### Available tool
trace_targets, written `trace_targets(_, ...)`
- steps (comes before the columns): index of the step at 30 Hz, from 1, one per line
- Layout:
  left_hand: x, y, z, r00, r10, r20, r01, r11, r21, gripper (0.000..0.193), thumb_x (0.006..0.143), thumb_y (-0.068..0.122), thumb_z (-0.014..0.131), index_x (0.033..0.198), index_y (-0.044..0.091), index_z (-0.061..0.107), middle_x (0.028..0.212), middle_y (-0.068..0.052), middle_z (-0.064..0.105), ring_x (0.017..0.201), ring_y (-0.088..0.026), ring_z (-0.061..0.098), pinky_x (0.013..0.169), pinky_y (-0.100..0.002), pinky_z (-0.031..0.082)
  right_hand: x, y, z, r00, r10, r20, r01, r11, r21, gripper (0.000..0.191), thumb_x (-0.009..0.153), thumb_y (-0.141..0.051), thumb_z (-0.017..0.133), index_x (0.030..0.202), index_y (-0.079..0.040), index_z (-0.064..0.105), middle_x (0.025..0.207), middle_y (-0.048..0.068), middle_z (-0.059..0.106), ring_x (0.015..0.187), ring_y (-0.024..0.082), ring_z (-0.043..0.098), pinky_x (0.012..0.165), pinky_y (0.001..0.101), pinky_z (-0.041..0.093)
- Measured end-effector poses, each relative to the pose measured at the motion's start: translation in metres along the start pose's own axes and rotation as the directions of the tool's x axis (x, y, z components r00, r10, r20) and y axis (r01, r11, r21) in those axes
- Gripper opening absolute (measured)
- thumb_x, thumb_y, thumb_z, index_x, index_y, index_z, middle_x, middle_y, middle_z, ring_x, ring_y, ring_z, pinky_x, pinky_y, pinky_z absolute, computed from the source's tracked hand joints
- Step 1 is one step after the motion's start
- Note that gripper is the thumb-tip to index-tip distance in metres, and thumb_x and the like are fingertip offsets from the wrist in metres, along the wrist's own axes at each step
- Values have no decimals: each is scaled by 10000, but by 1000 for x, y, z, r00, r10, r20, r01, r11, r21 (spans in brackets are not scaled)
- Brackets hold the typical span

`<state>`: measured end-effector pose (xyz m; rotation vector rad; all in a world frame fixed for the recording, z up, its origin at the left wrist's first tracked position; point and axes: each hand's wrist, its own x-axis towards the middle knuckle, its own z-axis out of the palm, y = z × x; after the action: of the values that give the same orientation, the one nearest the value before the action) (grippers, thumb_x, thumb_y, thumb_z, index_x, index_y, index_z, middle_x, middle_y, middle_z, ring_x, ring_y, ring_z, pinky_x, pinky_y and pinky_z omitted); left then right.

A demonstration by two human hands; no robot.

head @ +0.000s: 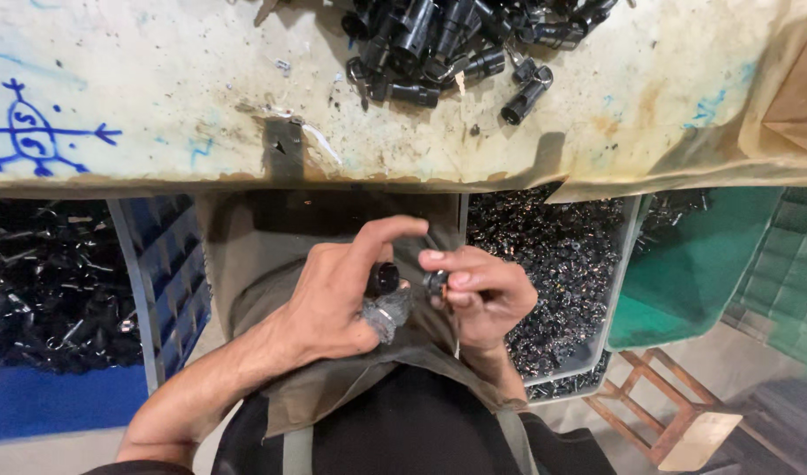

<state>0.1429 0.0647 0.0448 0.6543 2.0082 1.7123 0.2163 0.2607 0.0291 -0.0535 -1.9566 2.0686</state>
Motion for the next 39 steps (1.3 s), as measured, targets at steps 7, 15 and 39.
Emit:
trace_targets(7,3,4,-8,983,78,163,-110,975,192,1087,568,153,721,1572,65,314,736,-122,683,654,-357,683,558,-444,512,18,-9,-4,904,-8,427,127,960,-250,182,873,-86,843,1024,-67,743,1043,129,745,917,241,757,789,305,614)
trace_targets(15,8,17,-31,927,66,368,-194,927,322,1120,643,196,732,1613,10,203,778,-109,699,687,-330,693,585,-450,542,28,0,5,788,-2,616,265,904,-335,290,749,-13,833,1026,-84,780,1080,119,714,969,256,726,826,344,594)
trace_targets(39,145,-61,-152,848,320,-423,-38,831,554,337,885,2,750,1220,-13,721,1146,-115,745,1038,-244,743,918,-356,579,6,-7,15,884,354,304,-399,236,886,336,1167,-208,445,1470,-77,509,1053,107,591,709,144,491,558,271,401)
